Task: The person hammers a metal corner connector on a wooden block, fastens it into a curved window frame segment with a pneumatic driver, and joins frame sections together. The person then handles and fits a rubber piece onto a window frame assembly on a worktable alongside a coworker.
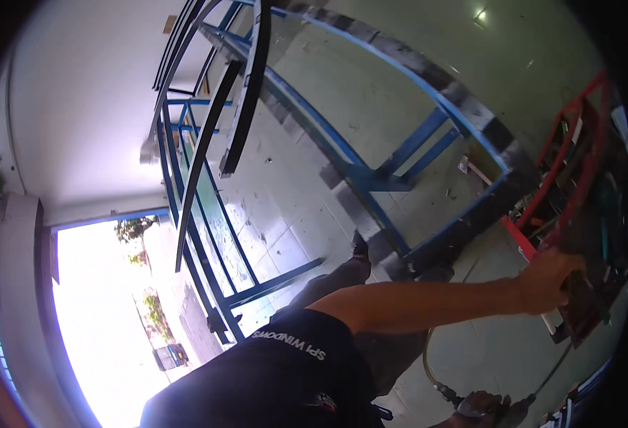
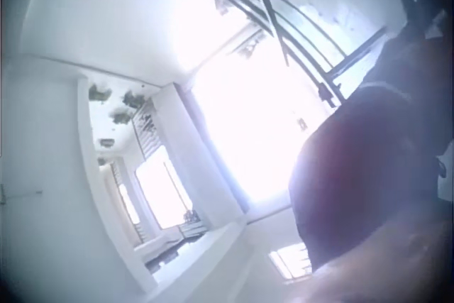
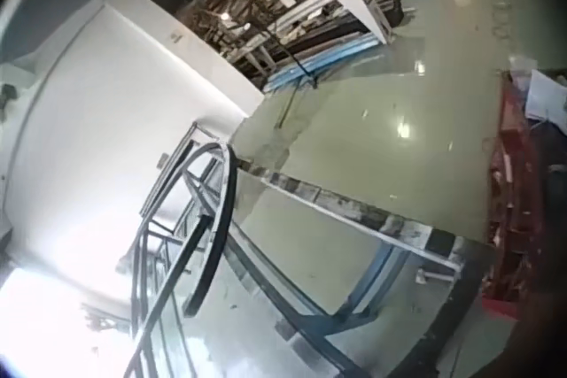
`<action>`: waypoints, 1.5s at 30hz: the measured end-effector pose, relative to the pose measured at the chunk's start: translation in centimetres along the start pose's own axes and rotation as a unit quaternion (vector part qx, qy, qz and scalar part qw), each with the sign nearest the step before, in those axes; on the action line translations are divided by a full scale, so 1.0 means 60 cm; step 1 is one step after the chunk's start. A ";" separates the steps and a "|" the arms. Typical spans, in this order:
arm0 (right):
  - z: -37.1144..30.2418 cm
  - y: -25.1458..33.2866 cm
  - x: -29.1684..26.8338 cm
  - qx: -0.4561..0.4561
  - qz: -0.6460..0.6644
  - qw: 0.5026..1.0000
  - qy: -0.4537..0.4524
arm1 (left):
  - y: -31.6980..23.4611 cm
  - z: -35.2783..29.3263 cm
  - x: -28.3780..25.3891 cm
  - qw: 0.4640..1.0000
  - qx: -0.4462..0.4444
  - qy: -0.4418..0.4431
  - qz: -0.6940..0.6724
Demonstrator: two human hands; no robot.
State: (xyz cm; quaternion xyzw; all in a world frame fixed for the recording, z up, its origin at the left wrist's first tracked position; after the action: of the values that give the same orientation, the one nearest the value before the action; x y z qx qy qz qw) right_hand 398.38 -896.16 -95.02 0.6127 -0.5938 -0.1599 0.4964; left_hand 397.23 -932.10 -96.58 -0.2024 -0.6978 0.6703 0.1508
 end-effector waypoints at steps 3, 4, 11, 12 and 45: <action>-0.088 -0.073 0.142 0.174 0.040 0.977 0.117 | -0.112 -0.100 -0.256 0.989 -0.097 0.003 -0.111; -0.118 -0.094 0.215 0.189 -0.007 0.975 0.116 | -0.106 -0.143 -0.328 0.944 -0.217 -0.026 -0.245; -0.360 -0.413 0.450 0.201 -0.168 0.943 0.206 | -0.048 -0.404 -0.842 0.768 -0.310 -0.266 -0.494; -0.396 -0.466 0.474 0.241 -0.147 0.931 0.229 | -0.043 -0.431 -0.908 0.752 -0.313 -0.309 -0.491; -0.559 -1.023 0.687 0.321 -0.156 0.858 0.370 | 0.241 -0.543 -1.558 0.782 0.106 -0.523 0.323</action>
State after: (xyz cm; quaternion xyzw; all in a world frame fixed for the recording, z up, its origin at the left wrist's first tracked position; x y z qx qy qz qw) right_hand 469.67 -930.83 -112.47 0.8368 -0.2812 0.2023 0.4241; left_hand 495.65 -948.64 -103.50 -0.0169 -0.4885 0.7522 -0.4419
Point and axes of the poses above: each hand's wrist, its own z-axis towards the middle knuckle, its own x-axis out of the palm, y = z × x, the point moved 2 cm from there along z, towards the middle knuckle, and after that the axes turned 15 degrees about -y, right-handed, at the moved point
